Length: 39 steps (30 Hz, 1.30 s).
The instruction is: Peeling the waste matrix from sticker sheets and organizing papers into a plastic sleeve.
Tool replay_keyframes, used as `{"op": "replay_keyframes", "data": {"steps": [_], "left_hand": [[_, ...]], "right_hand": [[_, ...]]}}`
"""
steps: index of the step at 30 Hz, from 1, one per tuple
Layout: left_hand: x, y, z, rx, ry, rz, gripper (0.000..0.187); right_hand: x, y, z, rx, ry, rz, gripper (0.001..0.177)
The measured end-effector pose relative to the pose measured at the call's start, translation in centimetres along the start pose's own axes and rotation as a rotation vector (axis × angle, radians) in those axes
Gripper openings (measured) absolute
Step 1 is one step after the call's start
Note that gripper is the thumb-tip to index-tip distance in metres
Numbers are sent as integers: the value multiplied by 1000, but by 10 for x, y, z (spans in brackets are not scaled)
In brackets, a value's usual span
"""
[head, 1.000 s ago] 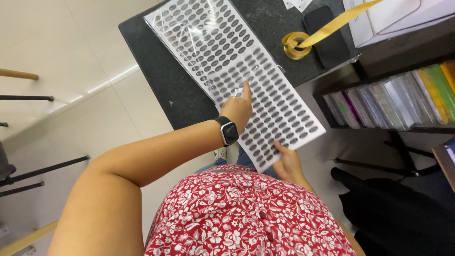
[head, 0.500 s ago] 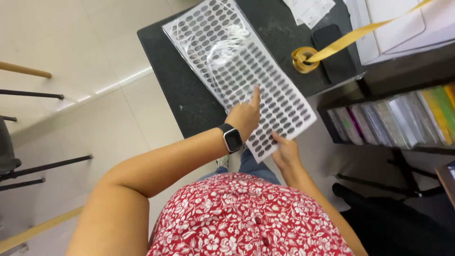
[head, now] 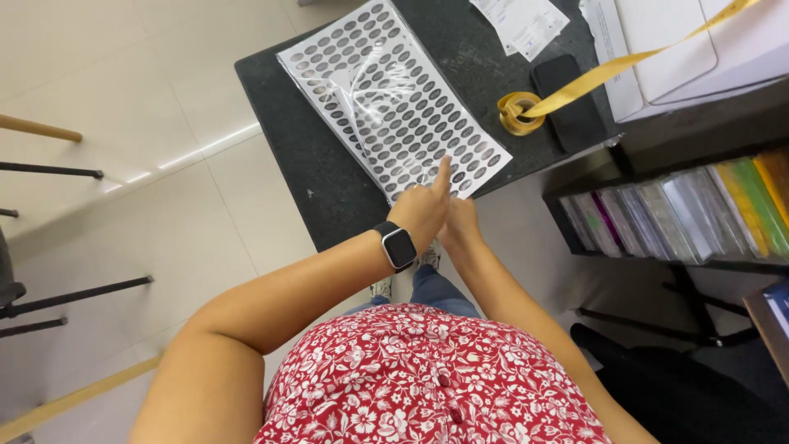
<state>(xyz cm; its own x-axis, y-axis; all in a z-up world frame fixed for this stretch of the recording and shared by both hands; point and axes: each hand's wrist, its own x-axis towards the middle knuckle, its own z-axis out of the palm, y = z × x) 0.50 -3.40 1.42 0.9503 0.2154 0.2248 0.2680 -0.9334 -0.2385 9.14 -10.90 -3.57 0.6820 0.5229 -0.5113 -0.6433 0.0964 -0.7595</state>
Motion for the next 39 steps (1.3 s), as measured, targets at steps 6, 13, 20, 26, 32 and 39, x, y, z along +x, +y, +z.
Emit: {"op": "replay_keyframes", "data": {"steps": [6,13,20,26,32,39], "left_hand": [[5,-13,-46,28,-26,-29,58],[3,-19,-31,29,50,-39,64],[-3,-38,-47,16,85,-144,59],[0,-26,-22,33,98,-133,67],[10,-41,-32,58,74,-146,68],[3,-43,-48,-84,169,-81,58]], "right_hand": [[25,0,25,-287,-52,-71,28],[46,-2,35,-582,-90,-133,28],[96,40,-10,-364,-127,-16,48],[45,-13,67,-611,-76,-150,31],[40,-29,70,-521,-118,-106,33],[50,-30,57,-408,-167,-34,36]]}}
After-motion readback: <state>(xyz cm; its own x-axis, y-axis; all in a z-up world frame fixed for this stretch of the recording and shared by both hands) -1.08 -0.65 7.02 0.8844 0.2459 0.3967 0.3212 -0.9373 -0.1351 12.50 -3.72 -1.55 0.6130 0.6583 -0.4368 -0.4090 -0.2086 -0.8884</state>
